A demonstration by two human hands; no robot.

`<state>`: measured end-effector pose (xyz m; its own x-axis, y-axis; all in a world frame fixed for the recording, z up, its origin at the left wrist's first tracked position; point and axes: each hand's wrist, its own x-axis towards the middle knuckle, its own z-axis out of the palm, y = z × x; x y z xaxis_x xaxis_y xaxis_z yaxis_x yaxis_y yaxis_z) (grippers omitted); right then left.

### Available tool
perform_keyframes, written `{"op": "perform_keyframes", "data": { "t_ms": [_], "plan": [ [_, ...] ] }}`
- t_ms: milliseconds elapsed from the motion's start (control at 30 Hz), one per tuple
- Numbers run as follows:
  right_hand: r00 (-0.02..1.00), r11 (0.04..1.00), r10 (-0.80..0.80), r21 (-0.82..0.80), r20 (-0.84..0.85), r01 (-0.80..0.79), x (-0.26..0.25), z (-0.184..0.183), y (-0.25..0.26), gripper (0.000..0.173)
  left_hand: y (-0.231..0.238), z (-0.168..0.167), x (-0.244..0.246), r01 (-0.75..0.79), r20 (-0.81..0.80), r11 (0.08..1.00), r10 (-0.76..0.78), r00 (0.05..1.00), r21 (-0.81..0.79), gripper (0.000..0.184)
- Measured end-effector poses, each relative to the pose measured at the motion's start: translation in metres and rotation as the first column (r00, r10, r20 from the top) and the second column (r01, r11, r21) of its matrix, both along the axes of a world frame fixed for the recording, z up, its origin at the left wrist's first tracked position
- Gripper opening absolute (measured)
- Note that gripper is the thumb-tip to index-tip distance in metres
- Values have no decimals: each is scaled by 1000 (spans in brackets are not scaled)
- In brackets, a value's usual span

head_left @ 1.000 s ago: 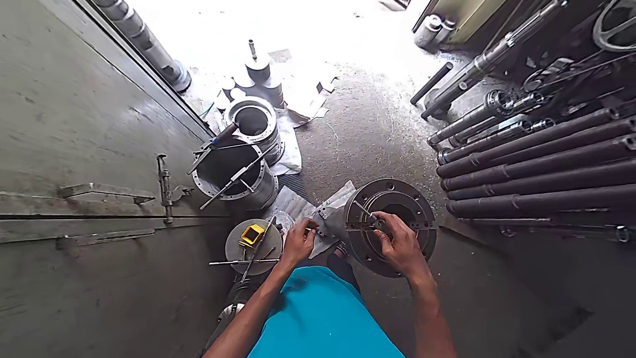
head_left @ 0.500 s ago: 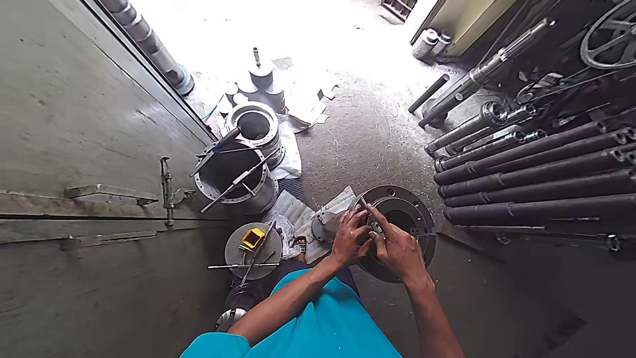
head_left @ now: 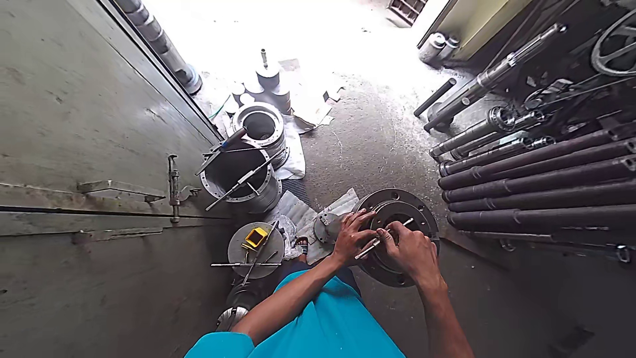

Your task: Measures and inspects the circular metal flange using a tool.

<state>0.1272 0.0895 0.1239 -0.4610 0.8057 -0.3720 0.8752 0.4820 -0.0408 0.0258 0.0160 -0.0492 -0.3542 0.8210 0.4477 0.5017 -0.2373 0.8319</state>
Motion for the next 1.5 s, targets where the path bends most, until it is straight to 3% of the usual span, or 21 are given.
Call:
{"op": "perform_keyframes", "data": {
  "t_ms": [100, 200, 300, 467, 600, 833, 967, 1100, 1167, 1333, 1500],
  "plan": [
    [998, 998, 44, 52, -55, -41, 3, 1, -5, 48, 0, -2, 1, 11, 4, 1000, -11, 1000, 4, 24],
    [922, 953, 277, 201, -269, -228, 16, -6, -3, 41, -1, 0, 0, 14, 3, 1000, -14, 1000, 6, 25],
    [841, 904, 427, 128, -333, -408, 22, -10, 2, 34, -2, -1, 0, 12, 4, 1000, -12, 1000, -5, 25],
    [779, 863, 506, 234, -371, -449, 24, -22, 4, 27, -2, -4, 0, 23, 83, 999, -25, 996, 24, 24],
    [825, 878, 462, 294, -324, -376, 24, -26, 3, 40, -1, -2, 2, -7, 52, 1000, 7, 999, 9, 41],
    [905, 926, 331, 279, -269, -256, 10, -29, -13, 54, -3, 2, 1, -12, 45, 1000, 10, 999, 26, 28],
    [952, 965, 194, 223, -235, -141, 1, -30, -21, 46, -1, 1, 2, -10, 53, 1000, 8, 999, 28, 28],
    [972, 1000, 11, 17, -233, -7, -5, -17, -16, 42, -2, 0, 1, 13, 70, 1000, -13, 997, 0, 27],
    [972, 1000, 4, 17, -235, 0, -3, -15, -16, 43, -2, -1, 2, 11, 74, 1000, -11, 997, 2, 26],
    [939, 938, 258, 291, -228, -188, 8, -13, -22, 45, -1, -1, 1, 15, 57, 1000, -15, 998, -2, 26],
    [775, 836, 548, 198, -315, -511, 27, -13, -11, 52, -1, -2, 1, 13, 70, 1000, -13, 997, 6, 30]
  ]
}}
